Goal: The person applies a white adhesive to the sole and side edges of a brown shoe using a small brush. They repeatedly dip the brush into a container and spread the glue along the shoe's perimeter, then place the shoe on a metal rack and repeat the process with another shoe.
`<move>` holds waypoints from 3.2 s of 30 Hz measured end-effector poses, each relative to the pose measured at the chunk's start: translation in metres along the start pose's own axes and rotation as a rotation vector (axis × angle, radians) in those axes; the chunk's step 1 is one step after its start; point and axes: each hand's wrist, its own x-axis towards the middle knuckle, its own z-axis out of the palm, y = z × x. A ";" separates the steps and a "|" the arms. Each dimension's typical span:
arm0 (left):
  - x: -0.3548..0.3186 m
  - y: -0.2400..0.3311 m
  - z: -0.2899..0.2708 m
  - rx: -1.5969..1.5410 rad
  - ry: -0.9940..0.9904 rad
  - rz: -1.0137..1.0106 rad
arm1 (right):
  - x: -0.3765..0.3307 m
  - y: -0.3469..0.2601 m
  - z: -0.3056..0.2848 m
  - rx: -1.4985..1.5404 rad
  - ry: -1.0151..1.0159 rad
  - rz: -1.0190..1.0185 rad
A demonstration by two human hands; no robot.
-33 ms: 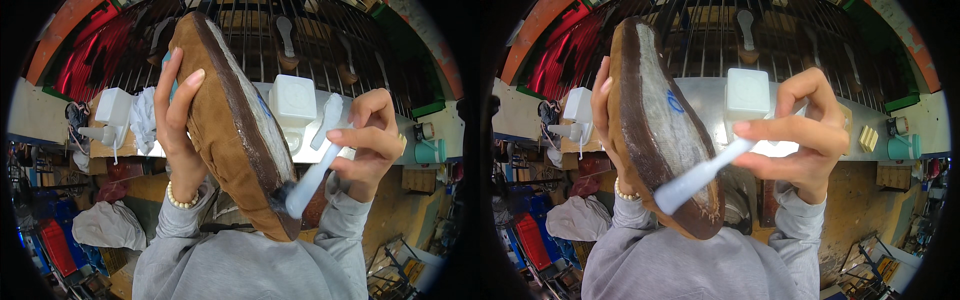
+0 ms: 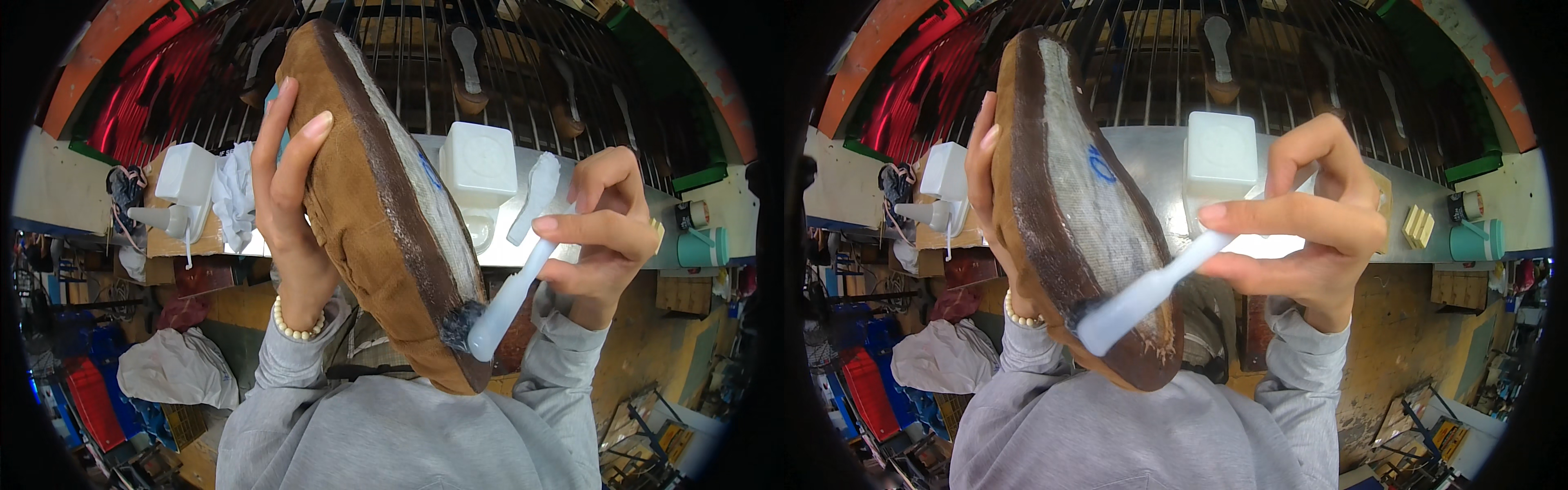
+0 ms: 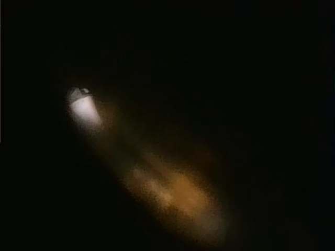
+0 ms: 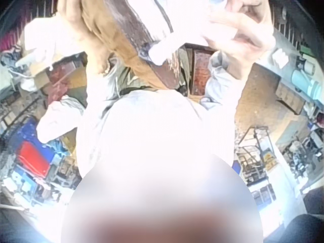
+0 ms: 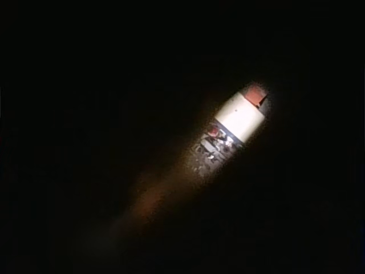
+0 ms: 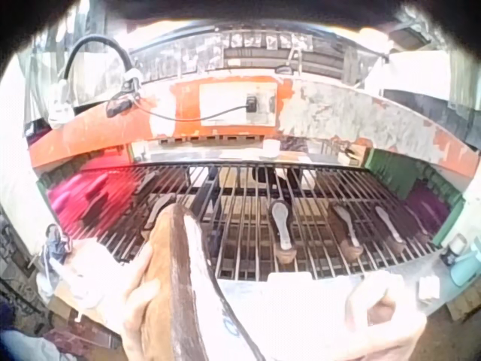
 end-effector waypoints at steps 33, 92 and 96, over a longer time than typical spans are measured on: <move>-0.021 -0.005 -0.012 -0.253 0.063 -0.449 | -0.113 0.013 0.017 0.046 0.169 0.766; -0.038 0.054 -0.010 -1.294 -0.365 -1.132 | 0.044 0.017 0.048 0.112 -0.131 -0.191; -0.048 0.055 -0.017 -1.353 -0.419 -1.182 | 0.045 0.021 0.041 0.174 -0.255 -0.154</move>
